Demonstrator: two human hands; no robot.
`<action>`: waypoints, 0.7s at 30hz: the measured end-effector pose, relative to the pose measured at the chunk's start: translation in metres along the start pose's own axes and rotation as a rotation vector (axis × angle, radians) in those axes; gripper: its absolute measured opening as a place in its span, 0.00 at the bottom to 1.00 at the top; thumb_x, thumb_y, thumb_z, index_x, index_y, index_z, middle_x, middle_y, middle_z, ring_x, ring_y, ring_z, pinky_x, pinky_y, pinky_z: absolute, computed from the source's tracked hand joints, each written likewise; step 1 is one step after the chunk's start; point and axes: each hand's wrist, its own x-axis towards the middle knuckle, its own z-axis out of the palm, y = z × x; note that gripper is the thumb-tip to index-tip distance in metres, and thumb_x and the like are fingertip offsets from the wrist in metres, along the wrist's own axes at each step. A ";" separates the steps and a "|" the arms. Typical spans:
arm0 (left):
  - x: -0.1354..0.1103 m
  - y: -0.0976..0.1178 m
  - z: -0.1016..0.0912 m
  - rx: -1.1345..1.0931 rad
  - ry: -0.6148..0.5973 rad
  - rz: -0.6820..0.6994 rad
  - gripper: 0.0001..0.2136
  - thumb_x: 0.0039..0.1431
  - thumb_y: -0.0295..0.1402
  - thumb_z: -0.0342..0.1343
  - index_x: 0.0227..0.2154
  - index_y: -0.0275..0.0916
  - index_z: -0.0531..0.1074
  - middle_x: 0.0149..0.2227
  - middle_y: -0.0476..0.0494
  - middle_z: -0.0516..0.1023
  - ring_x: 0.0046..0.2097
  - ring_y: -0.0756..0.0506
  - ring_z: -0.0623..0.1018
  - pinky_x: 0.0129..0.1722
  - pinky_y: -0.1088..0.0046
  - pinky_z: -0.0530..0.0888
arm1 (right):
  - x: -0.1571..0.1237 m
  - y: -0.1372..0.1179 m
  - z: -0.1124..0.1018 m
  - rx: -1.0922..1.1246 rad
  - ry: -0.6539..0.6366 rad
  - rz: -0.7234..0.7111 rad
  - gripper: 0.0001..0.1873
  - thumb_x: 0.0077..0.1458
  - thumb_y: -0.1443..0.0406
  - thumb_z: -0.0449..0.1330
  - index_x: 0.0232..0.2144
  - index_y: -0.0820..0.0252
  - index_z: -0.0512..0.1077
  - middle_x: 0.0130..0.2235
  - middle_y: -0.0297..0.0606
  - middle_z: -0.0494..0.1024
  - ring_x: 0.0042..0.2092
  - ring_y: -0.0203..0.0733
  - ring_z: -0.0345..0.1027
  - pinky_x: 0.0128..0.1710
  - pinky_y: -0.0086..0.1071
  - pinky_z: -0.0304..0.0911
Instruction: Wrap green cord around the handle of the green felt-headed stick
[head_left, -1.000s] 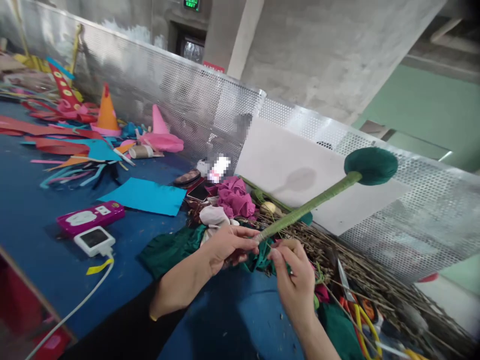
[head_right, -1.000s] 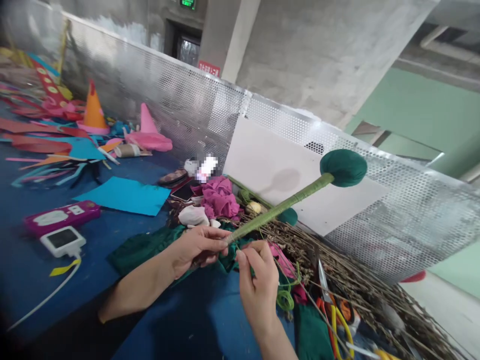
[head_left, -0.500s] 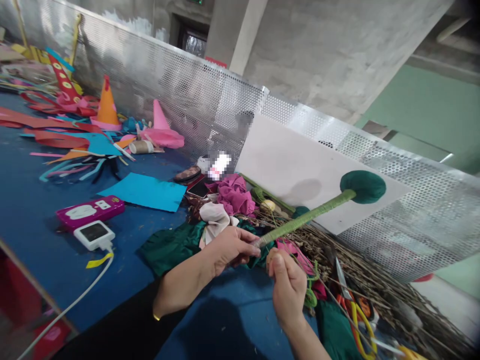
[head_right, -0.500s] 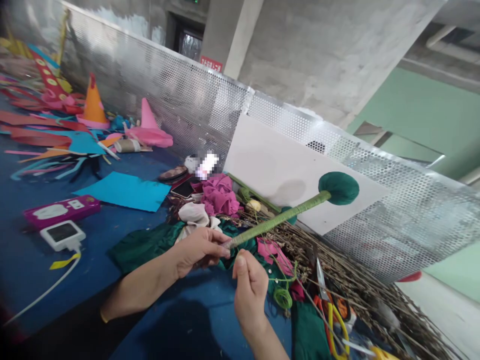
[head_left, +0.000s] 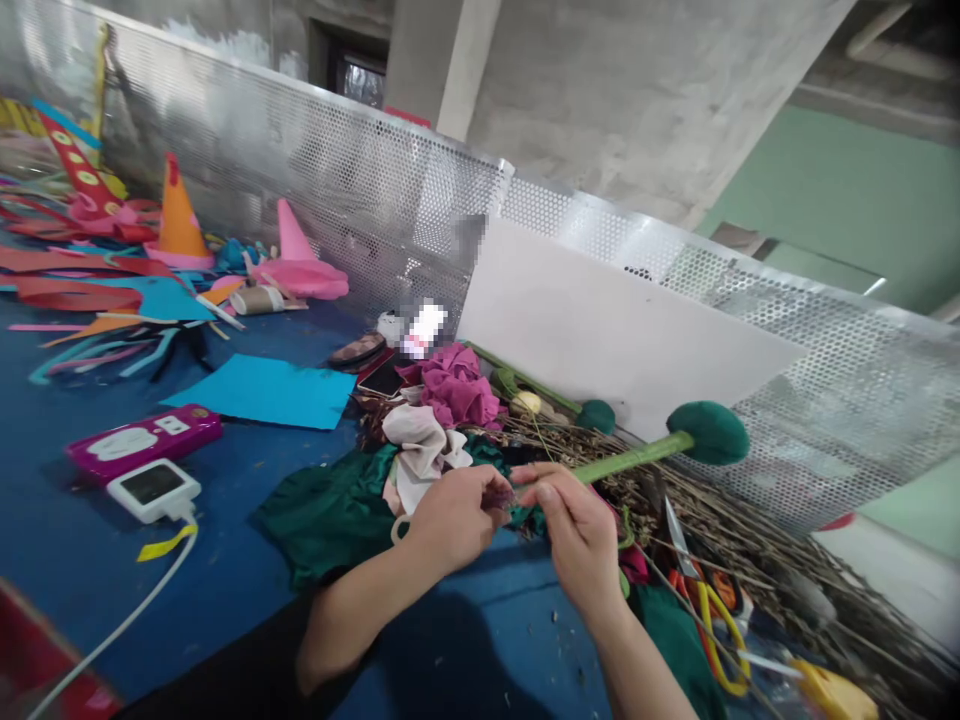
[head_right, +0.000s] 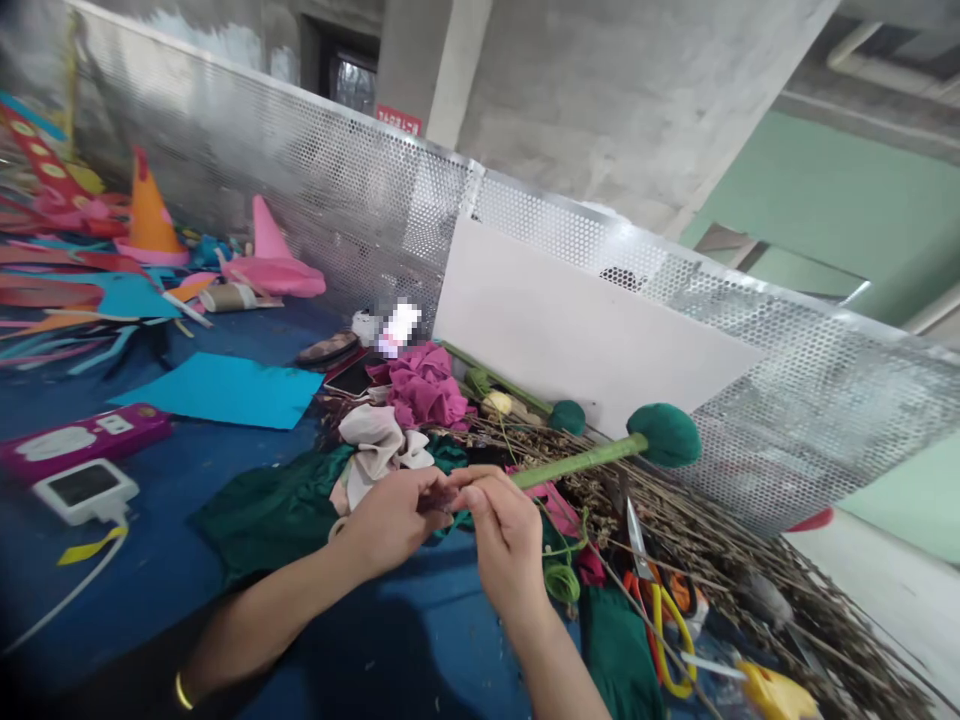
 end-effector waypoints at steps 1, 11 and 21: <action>-0.001 0.001 0.001 0.053 0.003 0.016 0.08 0.46 0.25 0.57 0.31 0.40 0.75 0.30 0.48 0.79 0.34 0.44 0.76 0.30 0.72 0.62 | 0.002 0.002 -0.002 -0.042 -0.007 0.009 0.15 0.63 0.66 0.52 0.26 0.58 0.73 0.40 0.41 0.76 0.44 0.42 0.71 0.41 0.32 0.64; -0.007 -0.001 0.013 0.475 -0.026 0.210 0.10 0.57 0.27 0.53 0.39 0.41 0.74 0.37 0.44 0.82 0.41 0.41 0.80 0.36 0.69 0.69 | 0.011 0.020 -0.007 -0.096 -0.017 0.132 0.16 0.61 0.62 0.54 0.22 0.59 0.73 0.42 0.41 0.74 0.44 0.43 0.70 0.41 0.33 0.62; -0.007 -0.011 0.017 0.811 0.146 0.835 0.12 0.65 0.27 0.42 0.42 0.38 0.71 0.28 0.46 0.76 0.28 0.44 0.73 0.27 0.68 0.65 | 0.015 0.024 -0.018 -0.031 -0.031 0.253 0.19 0.60 0.61 0.55 0.18 0.59 0.72 0.38 0.41 0.77 0.42 0.42 0.71 0.42 0.32 0.63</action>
